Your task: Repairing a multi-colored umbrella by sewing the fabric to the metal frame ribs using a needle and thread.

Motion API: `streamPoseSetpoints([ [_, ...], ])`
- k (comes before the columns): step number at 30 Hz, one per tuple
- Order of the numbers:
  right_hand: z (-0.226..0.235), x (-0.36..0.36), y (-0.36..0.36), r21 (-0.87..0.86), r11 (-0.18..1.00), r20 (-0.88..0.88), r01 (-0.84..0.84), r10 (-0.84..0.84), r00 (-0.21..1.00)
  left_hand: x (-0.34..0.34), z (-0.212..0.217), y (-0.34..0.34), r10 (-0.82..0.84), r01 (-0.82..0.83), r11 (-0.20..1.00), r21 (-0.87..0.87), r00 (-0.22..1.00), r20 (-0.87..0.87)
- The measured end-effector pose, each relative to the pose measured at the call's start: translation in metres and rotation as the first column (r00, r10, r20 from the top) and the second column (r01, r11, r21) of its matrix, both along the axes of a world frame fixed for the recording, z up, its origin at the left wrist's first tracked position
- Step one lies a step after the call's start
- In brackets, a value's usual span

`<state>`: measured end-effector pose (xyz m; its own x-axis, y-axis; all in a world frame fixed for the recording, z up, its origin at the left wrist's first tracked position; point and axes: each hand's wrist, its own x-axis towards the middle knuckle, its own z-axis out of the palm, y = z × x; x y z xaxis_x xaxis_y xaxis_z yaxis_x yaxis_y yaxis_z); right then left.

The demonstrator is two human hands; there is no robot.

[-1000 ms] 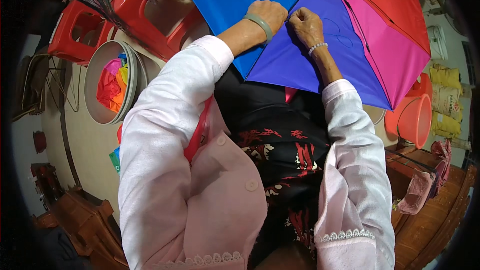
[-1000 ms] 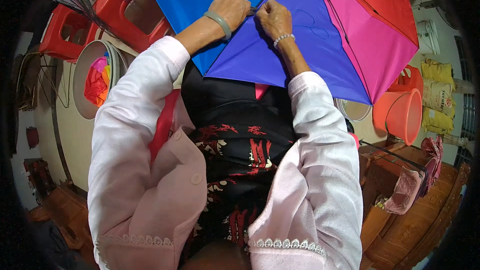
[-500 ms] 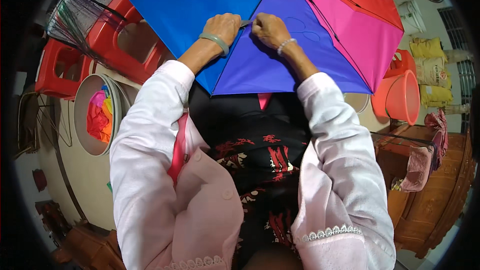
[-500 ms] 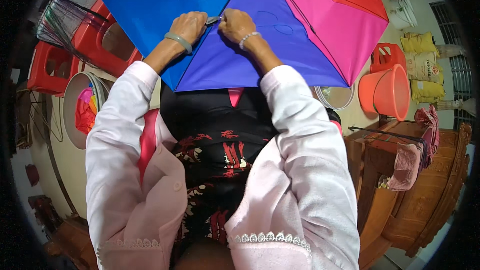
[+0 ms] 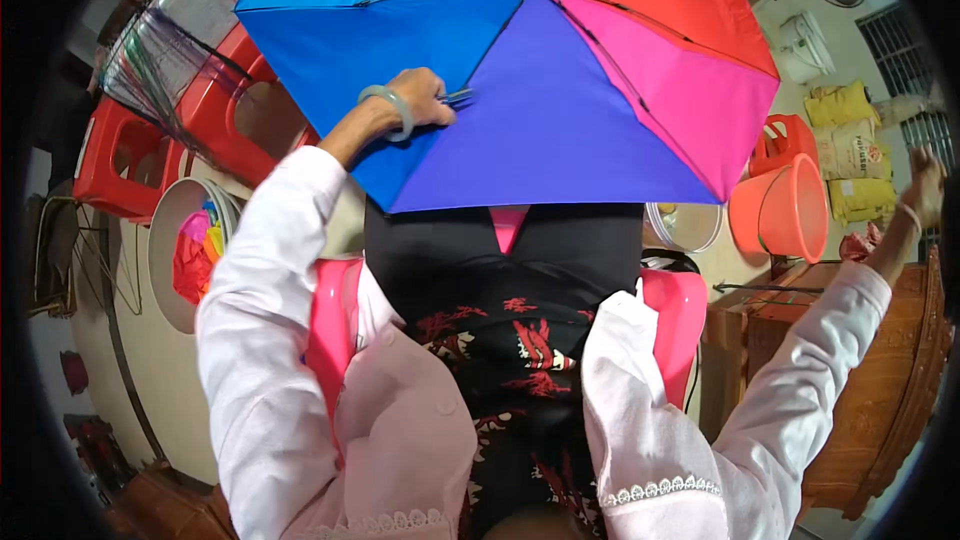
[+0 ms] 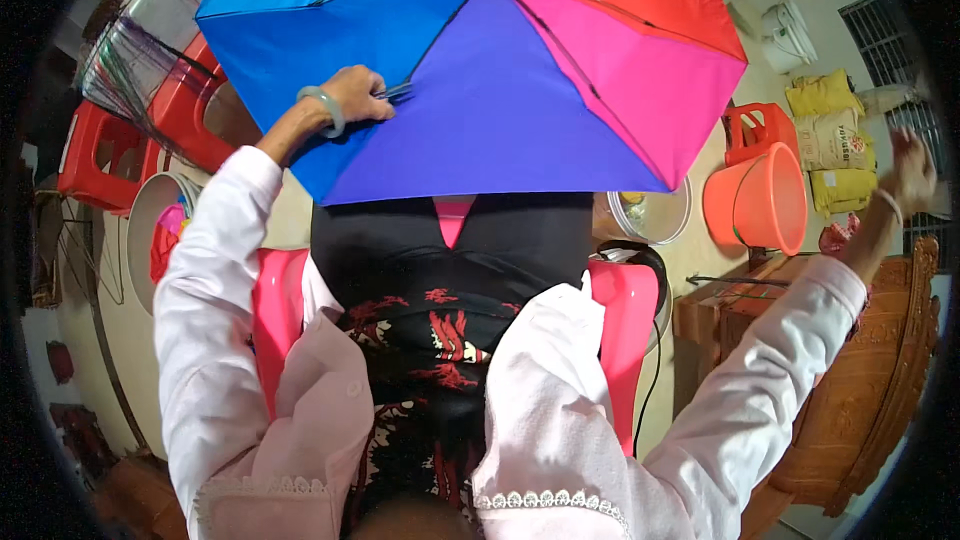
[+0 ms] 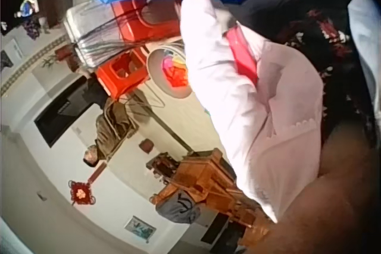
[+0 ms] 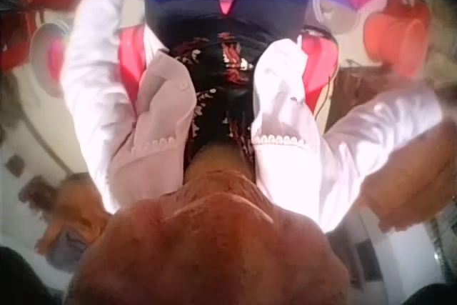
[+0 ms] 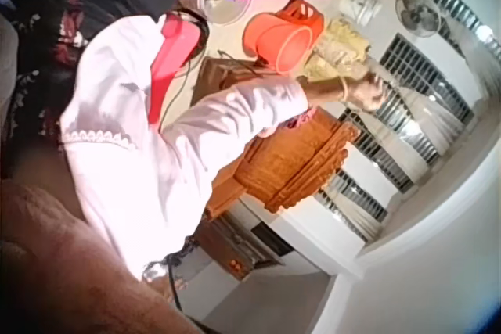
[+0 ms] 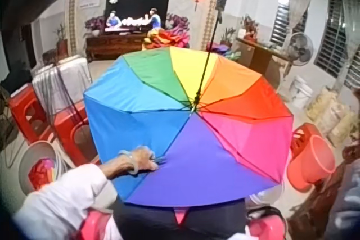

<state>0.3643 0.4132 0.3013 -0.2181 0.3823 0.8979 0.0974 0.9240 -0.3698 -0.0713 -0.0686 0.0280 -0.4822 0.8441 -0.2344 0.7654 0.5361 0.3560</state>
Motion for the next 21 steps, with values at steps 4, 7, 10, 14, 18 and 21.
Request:
streamPoseSetpoints([
  [4,0.004,0.043,0.002,-0.125,0.957,-0.160,0.262,-0.280,0.947,-0.016,0.051,-0.006,0.028,-0.124,0.948,-0.295,0.950,-0.310],
  [7,-0.039,0.007,-0.044,-0.117,0.942,0.017,0.314,-0.314,0.949,-0.040,0.054,-0.013,0.081,-0.208,0.957,-0.204,0.862,-0.500],
  [10,-0.123,-0.039,-0.056,-0.306,0.911,0.503,0.275,-0.091,0.859,-0.058,0.017,-0.006,0.123,-0.210,0.969,-0.129,0.866,-0.485],
  [14,-0.205,-0.090,-0.110,-0.230,0.950,0.551,0.210,-0.051,0.833,-0.016,-0.003,0.031,0.068,-0.052,0.996,0.073,0.972,-0.227],
  [18,-0.228,-0.106,-0.134,-0.293,0.939,0.487,0.182,-0.017,0.873,0.033,-0.007,0.056,0.096,-0.092,0.983,0.158,0.995,-0.020],
  [21,-0.233,-0.103,-0.128,-0.383,0.901,0.465,0.205,-0.004,0.885,0.056,-0.006,0.053,0.181,-0.163,0.973,0.163,0.978,-0.107],
])
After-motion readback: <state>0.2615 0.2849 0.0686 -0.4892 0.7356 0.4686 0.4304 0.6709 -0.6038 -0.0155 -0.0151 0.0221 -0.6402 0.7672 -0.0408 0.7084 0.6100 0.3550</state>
